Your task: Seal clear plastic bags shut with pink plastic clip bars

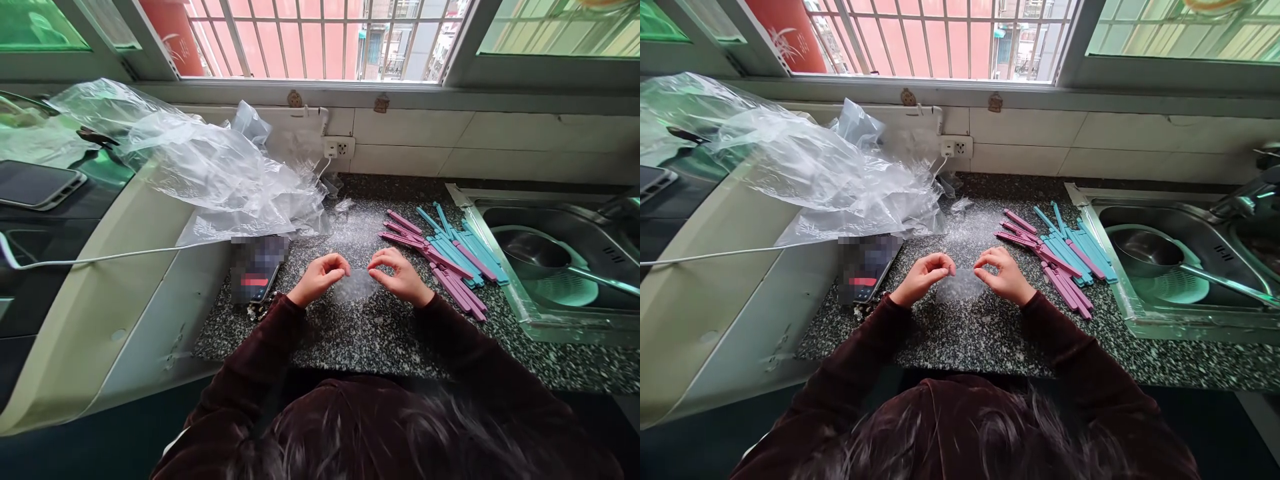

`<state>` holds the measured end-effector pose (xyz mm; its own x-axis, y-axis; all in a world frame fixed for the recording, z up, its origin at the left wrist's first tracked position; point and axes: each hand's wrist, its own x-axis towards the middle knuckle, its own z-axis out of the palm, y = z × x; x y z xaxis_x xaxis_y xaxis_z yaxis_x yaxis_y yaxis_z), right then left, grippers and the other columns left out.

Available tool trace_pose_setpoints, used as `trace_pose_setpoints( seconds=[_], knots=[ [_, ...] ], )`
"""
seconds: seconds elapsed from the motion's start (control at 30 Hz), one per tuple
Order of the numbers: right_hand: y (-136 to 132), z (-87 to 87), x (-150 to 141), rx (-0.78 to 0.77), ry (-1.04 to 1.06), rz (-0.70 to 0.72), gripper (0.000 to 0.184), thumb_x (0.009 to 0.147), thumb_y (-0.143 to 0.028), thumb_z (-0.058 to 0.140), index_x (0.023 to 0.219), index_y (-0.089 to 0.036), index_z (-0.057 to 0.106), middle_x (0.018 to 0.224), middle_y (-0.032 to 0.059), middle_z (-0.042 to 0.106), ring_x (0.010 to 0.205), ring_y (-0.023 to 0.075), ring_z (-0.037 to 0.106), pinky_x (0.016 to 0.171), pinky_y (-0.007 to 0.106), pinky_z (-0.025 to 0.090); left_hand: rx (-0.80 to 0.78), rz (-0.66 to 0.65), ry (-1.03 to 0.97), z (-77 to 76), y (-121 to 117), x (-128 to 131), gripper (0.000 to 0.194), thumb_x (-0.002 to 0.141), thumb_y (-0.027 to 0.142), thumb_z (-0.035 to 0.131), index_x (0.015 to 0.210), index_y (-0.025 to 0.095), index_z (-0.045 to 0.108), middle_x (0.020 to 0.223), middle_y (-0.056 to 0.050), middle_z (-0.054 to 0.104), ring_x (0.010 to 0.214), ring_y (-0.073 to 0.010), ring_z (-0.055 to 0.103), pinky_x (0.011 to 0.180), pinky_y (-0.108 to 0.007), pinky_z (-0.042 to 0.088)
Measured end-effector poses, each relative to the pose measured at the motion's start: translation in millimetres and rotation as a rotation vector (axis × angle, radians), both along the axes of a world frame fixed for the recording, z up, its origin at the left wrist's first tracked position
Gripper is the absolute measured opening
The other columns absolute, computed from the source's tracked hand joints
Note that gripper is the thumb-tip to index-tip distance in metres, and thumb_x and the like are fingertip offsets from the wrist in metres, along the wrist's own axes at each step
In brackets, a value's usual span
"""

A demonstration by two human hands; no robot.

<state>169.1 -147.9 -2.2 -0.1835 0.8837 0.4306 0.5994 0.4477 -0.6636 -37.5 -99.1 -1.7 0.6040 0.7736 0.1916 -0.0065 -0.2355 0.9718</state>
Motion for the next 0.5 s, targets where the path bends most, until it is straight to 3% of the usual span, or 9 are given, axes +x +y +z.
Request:
trace_pose_setpoints(
  seconds=[0.2,0.4,0.5],
  knots=[
    [1,2.6,8,0.010,0.059,-0.067,0.015,0.081,-0.027,0.055,0.068,-0.021,0.056,0.077,0.0036,0.060,0.081,0.0187,0.054,0.079,0.038,0.044,-0.006,0.131,-0.066,-5.7,5,-2,0.012,0.071,0.024,0.049,0.062,0.016,0.053,0.063,-0.001,0.055,0.063,-0.0125,0.048,0.062,-0.026,0.040],
    [1,-0.5,2,-0.036,0.048,-0.012,0.013,0.080,-0.033,0.057,0.086,-0.022,0.061,0.090,0.0053,0.063,0.091,0.0204,0.055,0.085,0.039,0.043,-0.011,0.033,-0.031,-3.5,3,-1,0.013,0.071,0.026,0.050,0.063,0.016,0.053,0.067,-0.003,0.058,0.067,-0.0141,0.051,0.067,-0.028,0.042],
    [1,-3.1,-2,-0.055,0.014,0.034,0.010,0.079,-0.031,0.059,0.076,-0.021,0.061,0.083,0.0042,0.063,0.086,0.0193,0.055,0.082,0.038,0.043,-0.005,0.031,-0.031,-2.2,2,1,0.014,0.072,0.026,0.050,0.065,0.016,0.055,0.067,-0.003,0.058,0.067,-0.0141,0.052,0.067,-0.028,0.042]
  ],
)
